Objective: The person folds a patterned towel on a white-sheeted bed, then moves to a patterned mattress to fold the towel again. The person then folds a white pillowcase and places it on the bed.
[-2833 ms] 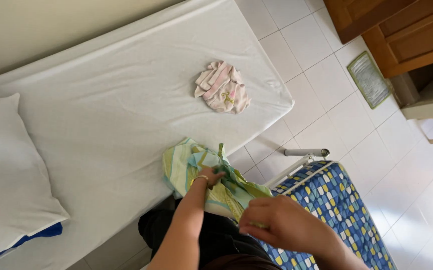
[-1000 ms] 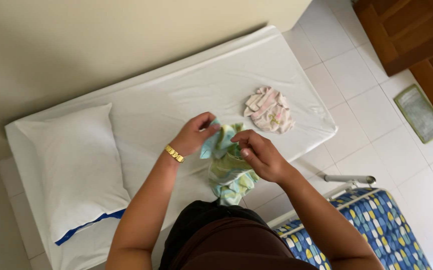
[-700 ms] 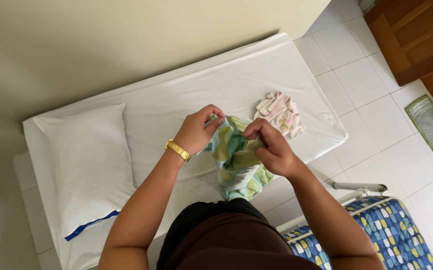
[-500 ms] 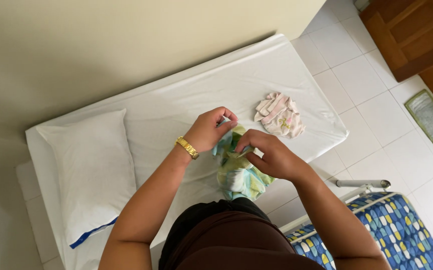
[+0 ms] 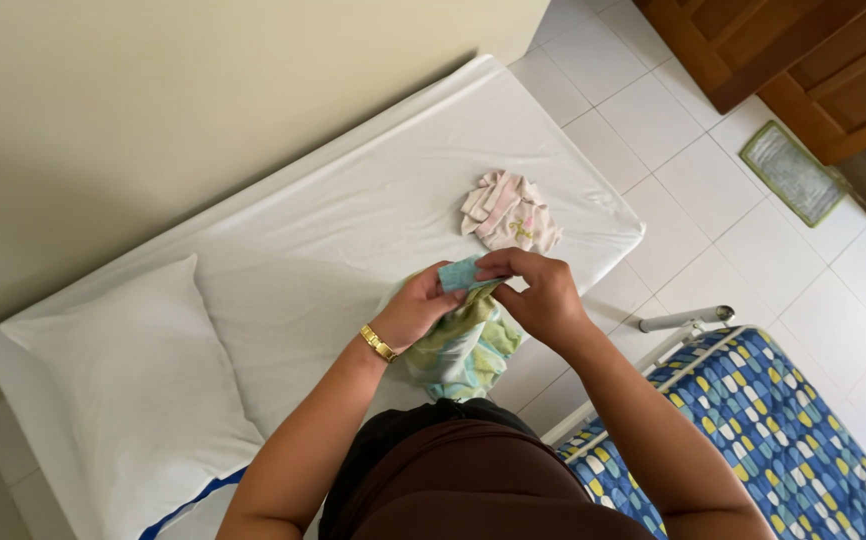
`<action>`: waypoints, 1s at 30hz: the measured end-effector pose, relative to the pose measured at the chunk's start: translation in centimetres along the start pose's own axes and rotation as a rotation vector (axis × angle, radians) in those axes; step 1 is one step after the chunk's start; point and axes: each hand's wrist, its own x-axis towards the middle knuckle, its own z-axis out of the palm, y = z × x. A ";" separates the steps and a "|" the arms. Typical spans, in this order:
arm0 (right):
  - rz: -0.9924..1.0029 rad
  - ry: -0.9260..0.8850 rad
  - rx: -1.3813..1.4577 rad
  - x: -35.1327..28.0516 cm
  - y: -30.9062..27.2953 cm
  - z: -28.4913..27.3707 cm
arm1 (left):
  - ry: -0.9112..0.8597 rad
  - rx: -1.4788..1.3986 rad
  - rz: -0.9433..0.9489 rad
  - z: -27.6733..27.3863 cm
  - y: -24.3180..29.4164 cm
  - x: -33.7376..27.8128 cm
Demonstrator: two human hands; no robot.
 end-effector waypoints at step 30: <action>-0.340 -1.169 -0.511 3.5 22.2 10.7 | 0.741 0.953 0.499 9.7 7.9 -7.3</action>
